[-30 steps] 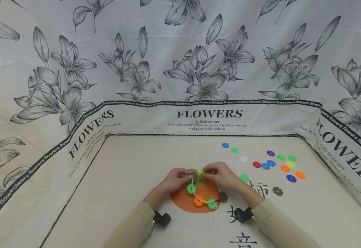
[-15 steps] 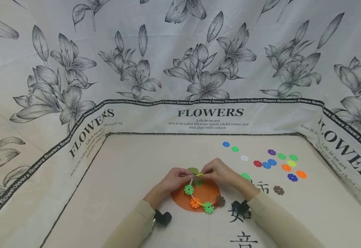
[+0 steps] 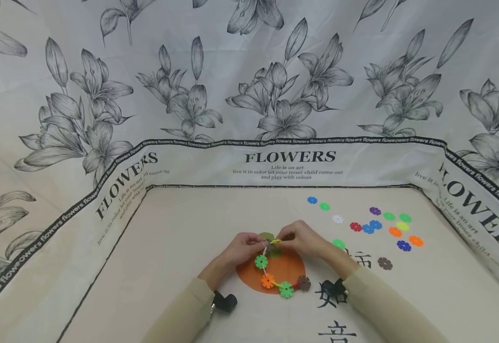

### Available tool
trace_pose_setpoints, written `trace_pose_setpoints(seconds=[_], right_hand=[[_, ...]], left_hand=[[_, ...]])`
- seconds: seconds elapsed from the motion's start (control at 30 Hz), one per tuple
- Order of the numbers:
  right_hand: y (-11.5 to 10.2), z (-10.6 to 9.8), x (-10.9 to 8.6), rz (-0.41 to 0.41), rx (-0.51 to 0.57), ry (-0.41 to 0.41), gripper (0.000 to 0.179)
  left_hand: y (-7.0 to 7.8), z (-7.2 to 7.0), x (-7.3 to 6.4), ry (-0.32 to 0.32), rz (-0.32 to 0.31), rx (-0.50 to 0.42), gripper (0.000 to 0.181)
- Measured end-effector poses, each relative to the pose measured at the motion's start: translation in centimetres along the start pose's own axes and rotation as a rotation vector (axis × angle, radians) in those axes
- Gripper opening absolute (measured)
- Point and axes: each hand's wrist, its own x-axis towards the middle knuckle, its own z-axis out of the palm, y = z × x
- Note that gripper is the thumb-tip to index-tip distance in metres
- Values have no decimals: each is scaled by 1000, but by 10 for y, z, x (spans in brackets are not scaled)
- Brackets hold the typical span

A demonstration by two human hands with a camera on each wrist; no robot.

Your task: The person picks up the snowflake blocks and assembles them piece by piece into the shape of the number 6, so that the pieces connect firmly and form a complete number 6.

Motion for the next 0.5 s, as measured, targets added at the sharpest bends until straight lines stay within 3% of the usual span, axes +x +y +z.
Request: trace_pose_setpoints(seconds=[0.2,0.5], right_hand=[[4,-10,-20,60,-77,87,24],[9,-51,-54,195,-212,212,32]], left_hand=[[-2,4,-1,-4,4,-6,19],[-4,1,0,-9,42,-4,19]])
